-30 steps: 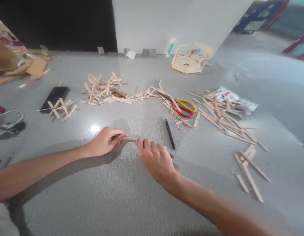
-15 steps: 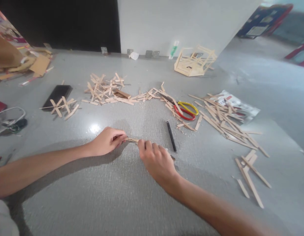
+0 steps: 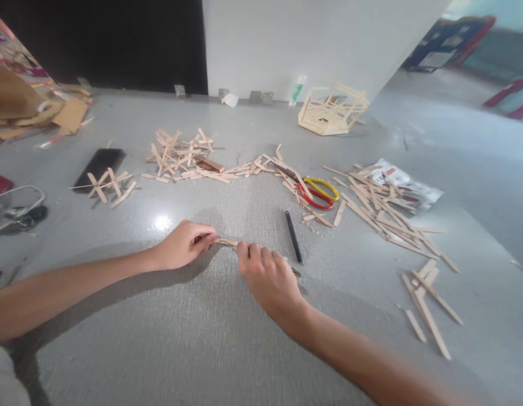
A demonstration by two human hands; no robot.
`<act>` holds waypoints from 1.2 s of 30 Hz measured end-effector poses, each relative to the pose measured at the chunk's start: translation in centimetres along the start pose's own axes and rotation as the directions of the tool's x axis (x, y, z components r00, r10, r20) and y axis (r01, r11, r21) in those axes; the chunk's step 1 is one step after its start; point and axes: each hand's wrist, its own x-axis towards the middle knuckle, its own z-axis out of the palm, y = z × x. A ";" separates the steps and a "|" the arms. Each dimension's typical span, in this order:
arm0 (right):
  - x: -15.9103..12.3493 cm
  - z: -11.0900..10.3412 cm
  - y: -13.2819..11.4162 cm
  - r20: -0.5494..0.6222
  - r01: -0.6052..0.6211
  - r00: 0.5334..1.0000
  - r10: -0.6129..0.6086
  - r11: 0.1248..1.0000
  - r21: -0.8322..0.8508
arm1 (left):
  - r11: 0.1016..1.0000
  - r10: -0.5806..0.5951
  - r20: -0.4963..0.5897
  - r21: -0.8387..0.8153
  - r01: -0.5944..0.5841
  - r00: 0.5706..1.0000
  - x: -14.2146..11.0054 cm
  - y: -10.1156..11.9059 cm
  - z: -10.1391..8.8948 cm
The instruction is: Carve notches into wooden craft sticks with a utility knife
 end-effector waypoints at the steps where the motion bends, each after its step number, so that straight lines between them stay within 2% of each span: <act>1: 0.0 0.0 0.0 0.014 0.007 1.000 -0.007 1.000 0.004 | 1.000 0.005 0.000 0.003 -0.005 1.000 0.0 0.0 0.0; 6: 0.1 -0.1 0.1 0.097 0.024 0.995 -0.027 0.999 0.033 | 0.997 0.071 0.000 0.022 -0.071 0.998 -0.1 -0.3 0.1; 14: 0.3 -0.1 0.0 0.119 0.025 0.992 -0.029 0.999 0.040 | 0.993 0.118 -0.001 0.001 -0.118 0.993 -0.1 -0.4 0.1; 27: 1.6 0.3 1.5 0.369 -0.037 0.927 -0.075 0.957 0.288 | 0.997 0.079 0.002 0.001 -0.079 0.997 -0.1 -0.5 -0.1; 29: 1.5 0.3 1.4 0.342 -0.022 0.936 -0.079 0.959 0.283 | 0.996 0.093 -0.013 0.007 -0.093 0.996 -0.2 -0.5 0.0; 33: 0.9 0.0 0.6 0.132 0.033 0.990 -0.048 0.993 0.112 | 0.992 0.123 -0.027 0.013 -0.123 0.992 -0.2 -0.6 0.1; 36: 0.6 0.1 0.1 0.026 0.027 0.999 -0.028 0.999 0.040 | 0.994 0.105 -0.018 0.018 -0.105 0.994 -0.2 -0.6 0.1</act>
